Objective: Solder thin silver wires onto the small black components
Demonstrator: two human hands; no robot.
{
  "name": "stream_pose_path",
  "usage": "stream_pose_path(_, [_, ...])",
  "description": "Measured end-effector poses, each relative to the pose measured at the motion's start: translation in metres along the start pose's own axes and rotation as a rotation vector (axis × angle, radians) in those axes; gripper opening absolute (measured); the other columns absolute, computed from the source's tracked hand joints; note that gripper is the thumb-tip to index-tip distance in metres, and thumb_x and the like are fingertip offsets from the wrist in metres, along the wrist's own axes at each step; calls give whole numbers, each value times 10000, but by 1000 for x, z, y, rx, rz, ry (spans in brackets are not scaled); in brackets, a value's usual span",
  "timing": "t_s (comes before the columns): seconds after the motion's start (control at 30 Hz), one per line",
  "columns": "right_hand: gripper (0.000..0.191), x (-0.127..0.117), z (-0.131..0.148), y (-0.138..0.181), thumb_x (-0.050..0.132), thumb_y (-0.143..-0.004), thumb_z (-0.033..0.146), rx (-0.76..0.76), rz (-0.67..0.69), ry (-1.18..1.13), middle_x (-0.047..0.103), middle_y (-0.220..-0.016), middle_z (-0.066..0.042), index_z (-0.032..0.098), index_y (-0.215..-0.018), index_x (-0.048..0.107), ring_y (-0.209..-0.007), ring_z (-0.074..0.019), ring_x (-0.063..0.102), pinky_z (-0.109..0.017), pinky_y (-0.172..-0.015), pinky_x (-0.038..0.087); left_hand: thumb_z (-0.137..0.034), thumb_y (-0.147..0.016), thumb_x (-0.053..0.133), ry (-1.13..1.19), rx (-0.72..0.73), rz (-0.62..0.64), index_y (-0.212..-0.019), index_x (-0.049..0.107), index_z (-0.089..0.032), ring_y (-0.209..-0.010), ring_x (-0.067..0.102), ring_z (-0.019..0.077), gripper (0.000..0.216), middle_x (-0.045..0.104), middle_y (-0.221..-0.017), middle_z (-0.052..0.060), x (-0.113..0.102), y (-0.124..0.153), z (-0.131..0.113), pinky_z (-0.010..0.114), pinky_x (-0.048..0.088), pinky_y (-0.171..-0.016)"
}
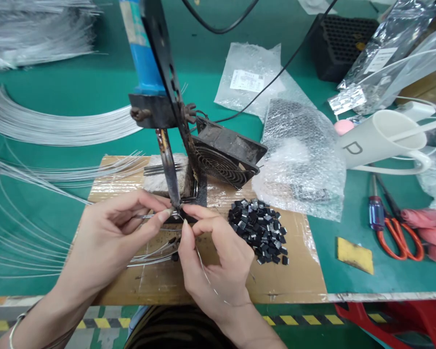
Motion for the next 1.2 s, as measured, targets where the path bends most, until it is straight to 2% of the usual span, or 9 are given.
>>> stream_pose_path(0.33, [243,0,2,1,702,-880,-24,-25,-1,33,805,-1133,-61,212,-917,656,-1034,-178,787,-307,-948,610,-131,-844,740,-34,15,-2,-790,744,-206,-749,715,117,92,805,-854,-16,-2,1,-1,192,546,-684])
stream_pose_path(0.63, [227,1,4,-1,703,-888,6,-41,-5,79,816,-1114,-63,226,-922,662,-999,-202,800,-333,-893,636,-137,-846,733,-17,9,4,-784,738,-201,-754,721,124,89,801,-826,-15,-2,1,-3,193,552,-687])
stream_pose_path(1.2, [244,2,10,-2,705,-866,-14,-114,-14,137,825,-1038,-66,216,-925,654,-954,-189,814,-288,-845,644,-128,-859,723,-59,37,9,-799,740,-208,-755,720,124,102,800,-846,-14,-1,2,-2,194,549,-673])
Point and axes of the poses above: each hand's wrist, its own y-axis away from the middle knuckle, its own x-axis out of the palm, z = x × y, the point moved 7 cm from there along -y, towards the middle knuckle
